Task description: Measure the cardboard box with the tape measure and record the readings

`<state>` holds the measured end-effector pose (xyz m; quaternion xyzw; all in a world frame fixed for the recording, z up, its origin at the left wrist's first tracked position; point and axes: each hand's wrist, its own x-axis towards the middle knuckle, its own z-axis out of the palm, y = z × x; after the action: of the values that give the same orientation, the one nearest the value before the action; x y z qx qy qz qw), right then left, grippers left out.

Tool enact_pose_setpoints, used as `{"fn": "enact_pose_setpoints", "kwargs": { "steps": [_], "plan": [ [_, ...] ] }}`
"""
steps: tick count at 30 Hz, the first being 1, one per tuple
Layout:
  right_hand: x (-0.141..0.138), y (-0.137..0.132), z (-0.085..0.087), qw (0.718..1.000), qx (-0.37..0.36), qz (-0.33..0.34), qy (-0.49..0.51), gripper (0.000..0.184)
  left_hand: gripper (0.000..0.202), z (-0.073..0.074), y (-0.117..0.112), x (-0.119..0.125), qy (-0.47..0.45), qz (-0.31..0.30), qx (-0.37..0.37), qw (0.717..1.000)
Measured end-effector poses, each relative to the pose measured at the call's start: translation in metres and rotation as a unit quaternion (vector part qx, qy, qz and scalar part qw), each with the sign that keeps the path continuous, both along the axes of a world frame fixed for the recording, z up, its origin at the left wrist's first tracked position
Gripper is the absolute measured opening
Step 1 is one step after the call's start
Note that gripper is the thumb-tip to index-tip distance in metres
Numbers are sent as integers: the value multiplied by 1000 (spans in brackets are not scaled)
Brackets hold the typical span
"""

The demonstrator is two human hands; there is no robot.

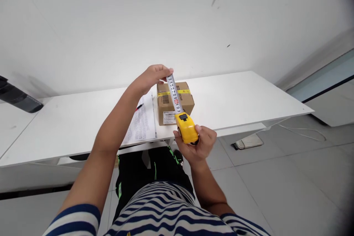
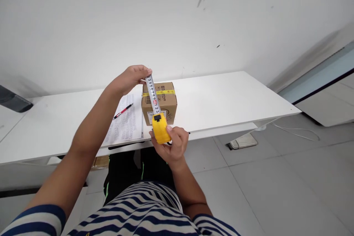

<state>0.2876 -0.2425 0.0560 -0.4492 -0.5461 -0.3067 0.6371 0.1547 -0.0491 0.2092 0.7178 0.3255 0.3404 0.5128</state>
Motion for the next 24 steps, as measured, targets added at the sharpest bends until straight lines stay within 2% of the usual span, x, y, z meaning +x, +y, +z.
{"fn": "enact_pose_setpoints", "kwargs": {
  "steps": [2,4,6,8,10,12,14,16,18,19,20,22,23,24],
  "plan": [
    [-8,0,-12,997,-25,1,77,71,31,-3,-21,-1,22,7,9,1000],
    [-11,-3,-26,986,-75,37,147,70,33,-20,-52,-15,59,4,14,998],
    [-15,-8,-41,971,-138,84,176,69,37,-49,-85,-36,122,-19,-12,992],
    [-23,-11,-53,964,-180,127,152,70,45,-89,-117,-57,109,19,-78,991],
    [-38,-12,-61,959,-203,171,104,73,59,-131,-148,-74,18,52,-197,979],
    [-59,-9,-65,945,-238,218,62,76,78,-166,-176,-85,-114,39,-308,944],
    [-80,-2,-64,913,-296,281,16,74,83,-188,-195,-92,-215,92,-333,913],
    [-97,16,-57,852,-358,379,-56,67,80,-196,-201,-102,-259,199,-292,899],
    [-106,48,-45,769,-403,477,-136,59,75,-195,-196,-117,-265,293,-242,886],
    [-109,70,-38,746,-432,484,-150,53,71,-193,-190,-126,-262,322,-229,881],
    [-111,94,-31,746,-467,451,-146,50,68,-191,-184,-135,-256,343,-221,877],
    [-112,145,-21,751,-562,301,-172,51,63,-188,-169,-152,-236,373,-204,874],
    [-112,167,-17,731,-612,224,-203,51,61,-186,-160,-158,-221,386,-191,875],
    [-111,187,-16,717,-632,204,-211,47,59,-184,-150,-162,-202,395,-175,879]
  ]
}}
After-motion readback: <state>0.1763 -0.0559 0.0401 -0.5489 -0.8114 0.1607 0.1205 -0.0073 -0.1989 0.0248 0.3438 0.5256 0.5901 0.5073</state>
